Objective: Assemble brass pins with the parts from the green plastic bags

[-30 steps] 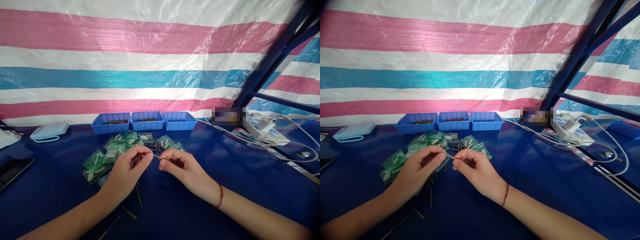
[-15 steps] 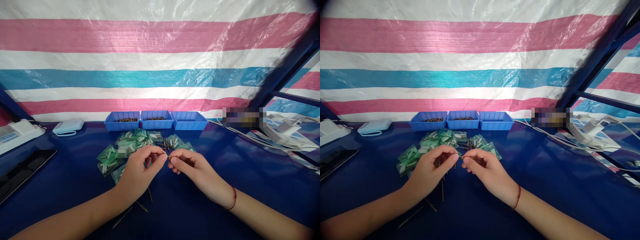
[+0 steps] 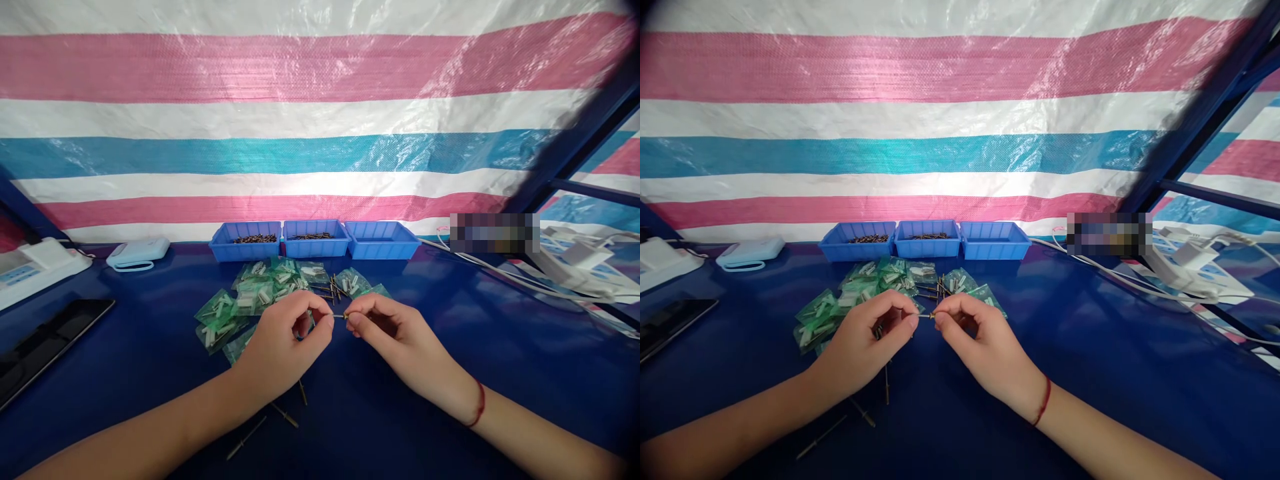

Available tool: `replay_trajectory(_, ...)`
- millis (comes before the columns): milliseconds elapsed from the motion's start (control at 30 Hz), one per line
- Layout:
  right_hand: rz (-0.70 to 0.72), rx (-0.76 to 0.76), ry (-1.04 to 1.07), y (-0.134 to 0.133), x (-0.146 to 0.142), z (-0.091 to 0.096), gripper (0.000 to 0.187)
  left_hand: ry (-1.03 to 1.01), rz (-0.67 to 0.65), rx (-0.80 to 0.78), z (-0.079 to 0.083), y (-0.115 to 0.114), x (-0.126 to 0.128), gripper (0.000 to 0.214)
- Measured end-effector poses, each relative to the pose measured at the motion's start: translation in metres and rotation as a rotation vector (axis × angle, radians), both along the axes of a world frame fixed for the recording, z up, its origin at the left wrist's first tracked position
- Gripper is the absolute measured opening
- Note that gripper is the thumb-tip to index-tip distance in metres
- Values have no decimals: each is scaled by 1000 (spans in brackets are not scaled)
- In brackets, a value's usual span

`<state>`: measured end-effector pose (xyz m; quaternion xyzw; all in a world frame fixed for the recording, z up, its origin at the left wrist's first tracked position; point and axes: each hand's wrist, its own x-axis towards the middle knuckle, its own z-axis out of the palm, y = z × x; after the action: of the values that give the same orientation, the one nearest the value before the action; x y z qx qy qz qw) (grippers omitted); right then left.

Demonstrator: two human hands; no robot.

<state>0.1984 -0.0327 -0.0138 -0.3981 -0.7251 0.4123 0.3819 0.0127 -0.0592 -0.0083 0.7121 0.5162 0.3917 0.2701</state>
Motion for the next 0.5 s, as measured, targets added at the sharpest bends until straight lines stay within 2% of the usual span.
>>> replay_trajectory(100, -30, 202, -106, -2, 3, 1, 9, 127, -83, 27, -3, 2, -1, 11)
replay_trajectory(200, 28, 375, -164, -6, 5, 3, 8, 239, -208, 79, -5, 4, -4, 11)
replay_trajectory(300, -3, 449, -160, -4, 8, 4, 13, 338, -300, 164, 2, 15, -10, 12)
replay_trajectory(367, -78, 456, -171, 3, 10, 2, 24, 399, -264, 228, 12, 34, -16, 14)
replay_trajectory(433, -81, 515, -271, 13, 12, -1, 25, 459, -129, 284, 23, 61, -20, 17)
replay_trajectory(500, -19, 623, -455, 23, 14, -7, 24, 558, 35, 319, 31, 95, -21, 15)
